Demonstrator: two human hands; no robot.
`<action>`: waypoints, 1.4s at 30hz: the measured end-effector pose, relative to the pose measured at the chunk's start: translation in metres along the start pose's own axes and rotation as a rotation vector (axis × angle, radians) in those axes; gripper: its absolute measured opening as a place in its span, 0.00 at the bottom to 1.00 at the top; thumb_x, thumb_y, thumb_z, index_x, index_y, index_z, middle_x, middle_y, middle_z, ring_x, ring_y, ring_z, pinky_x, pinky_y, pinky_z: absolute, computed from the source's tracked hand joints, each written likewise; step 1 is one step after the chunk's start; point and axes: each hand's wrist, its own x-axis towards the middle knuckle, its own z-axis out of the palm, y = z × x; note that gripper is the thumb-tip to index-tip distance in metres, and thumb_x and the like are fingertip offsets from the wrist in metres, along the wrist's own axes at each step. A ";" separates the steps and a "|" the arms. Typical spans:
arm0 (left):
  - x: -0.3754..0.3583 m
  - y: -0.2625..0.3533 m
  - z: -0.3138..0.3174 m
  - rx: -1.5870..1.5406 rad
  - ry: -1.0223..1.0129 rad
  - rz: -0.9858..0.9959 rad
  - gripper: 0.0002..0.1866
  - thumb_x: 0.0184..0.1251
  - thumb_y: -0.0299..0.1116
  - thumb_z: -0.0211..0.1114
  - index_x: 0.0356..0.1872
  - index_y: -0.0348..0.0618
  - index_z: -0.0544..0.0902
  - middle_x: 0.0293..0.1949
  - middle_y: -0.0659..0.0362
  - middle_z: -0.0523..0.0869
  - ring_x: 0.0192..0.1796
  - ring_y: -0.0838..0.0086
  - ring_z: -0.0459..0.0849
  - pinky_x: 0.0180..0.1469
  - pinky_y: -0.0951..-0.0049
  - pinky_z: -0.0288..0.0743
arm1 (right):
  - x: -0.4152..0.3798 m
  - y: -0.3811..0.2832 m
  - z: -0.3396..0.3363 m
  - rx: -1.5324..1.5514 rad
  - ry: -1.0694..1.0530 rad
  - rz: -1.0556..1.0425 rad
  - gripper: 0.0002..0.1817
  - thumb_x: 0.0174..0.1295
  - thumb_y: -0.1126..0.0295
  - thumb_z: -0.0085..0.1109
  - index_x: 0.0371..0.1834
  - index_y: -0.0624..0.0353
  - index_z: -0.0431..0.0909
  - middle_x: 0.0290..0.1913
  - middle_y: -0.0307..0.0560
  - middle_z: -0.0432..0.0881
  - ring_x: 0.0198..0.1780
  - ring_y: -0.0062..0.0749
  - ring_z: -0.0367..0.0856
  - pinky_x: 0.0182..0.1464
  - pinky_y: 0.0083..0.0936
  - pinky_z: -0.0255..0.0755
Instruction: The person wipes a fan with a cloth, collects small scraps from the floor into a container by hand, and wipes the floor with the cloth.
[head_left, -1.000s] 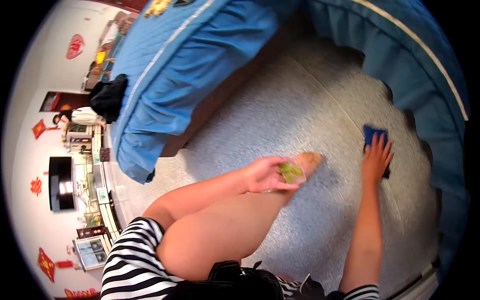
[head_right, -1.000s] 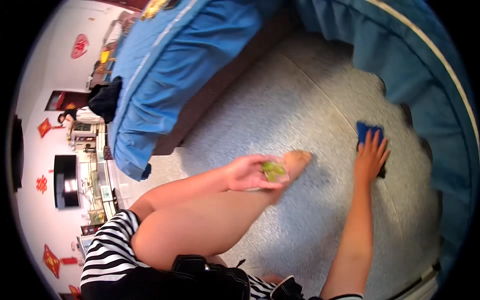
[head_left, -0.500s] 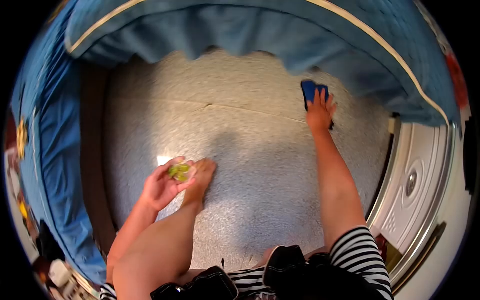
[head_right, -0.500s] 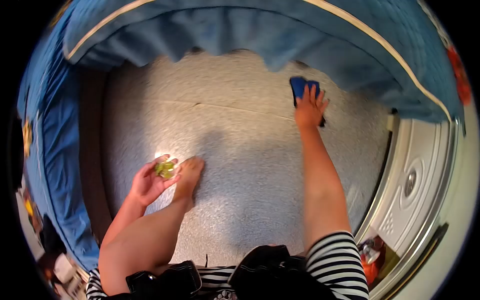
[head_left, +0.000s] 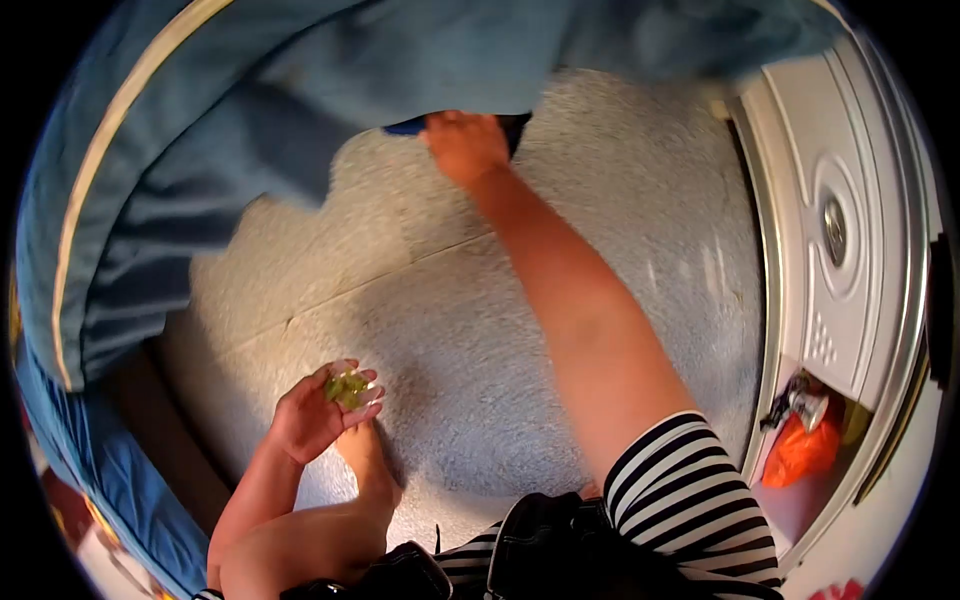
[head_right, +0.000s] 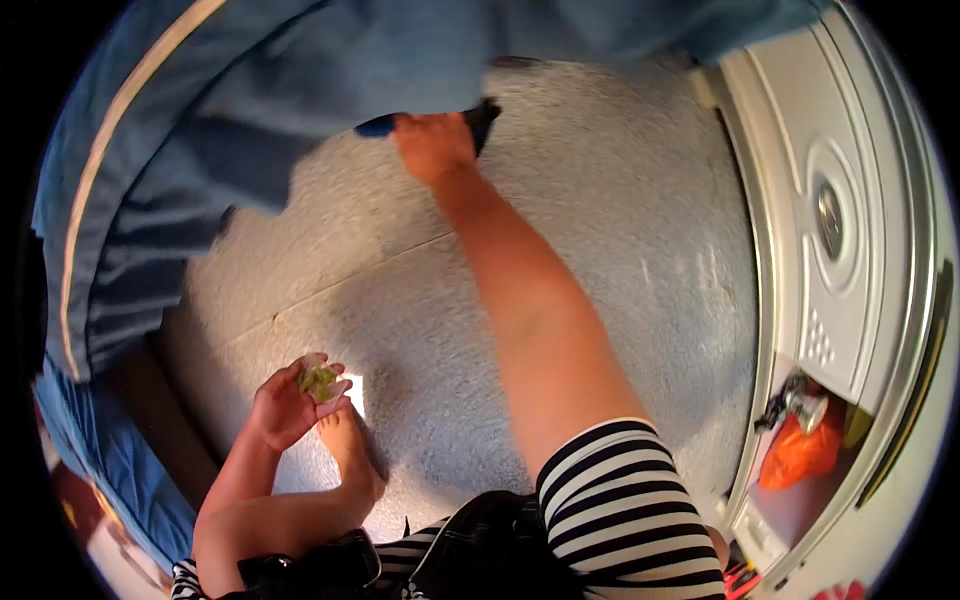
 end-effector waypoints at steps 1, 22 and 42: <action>0.009 0.003 -0.001 0.008 -0.016 -0.028 0.22 0.79 0.42 0.50 0.65 0.37 0.72 0.64 0.42 0.77 0.66 0.43 0.76 0.69 0.46 0.72 | -0.012 0.042 0.006 -0.115 0.320 0.022 0.27 0.76 0.53 0.43 0.75 0.49 0.68 0.76 0.45 0.67 0.79 0.44 0.57 0.81 0.49 0.39; 0.105 -0.012 0.035 0.140 -0.119 -0.298 0.24 0.78 0.41 0.52 0.68 0.39 0.70 0.66 0.43 0.75 0.68 0.41 0.74 0.70 0.39 0.69 | -0.290 0.278 0.062 -0.128 0.652 0.620 0.30 0.71 0.58 0.55 0.74 0.56 0.64 0.77 0.57 0.62 0.79 0.61 0.53 0.75 0.64 0.47; 0.102 -0.012 0.040 0.233 -0.161 -0.298 0.24 0.77 0.43 0.54 0.66 0.41 0.72 0.64 0.44 0.77 0.66 0.44 0.76 0.67 0.39 0.73 | -0.264 0.344 -0.104 -0.459 0.451 0.713 0.25 0.66 0.72 0.50 0.66 0.40 0.73 0.52 0.50 0.83 0.48 0.48 0.87 0.45 0.42 0.81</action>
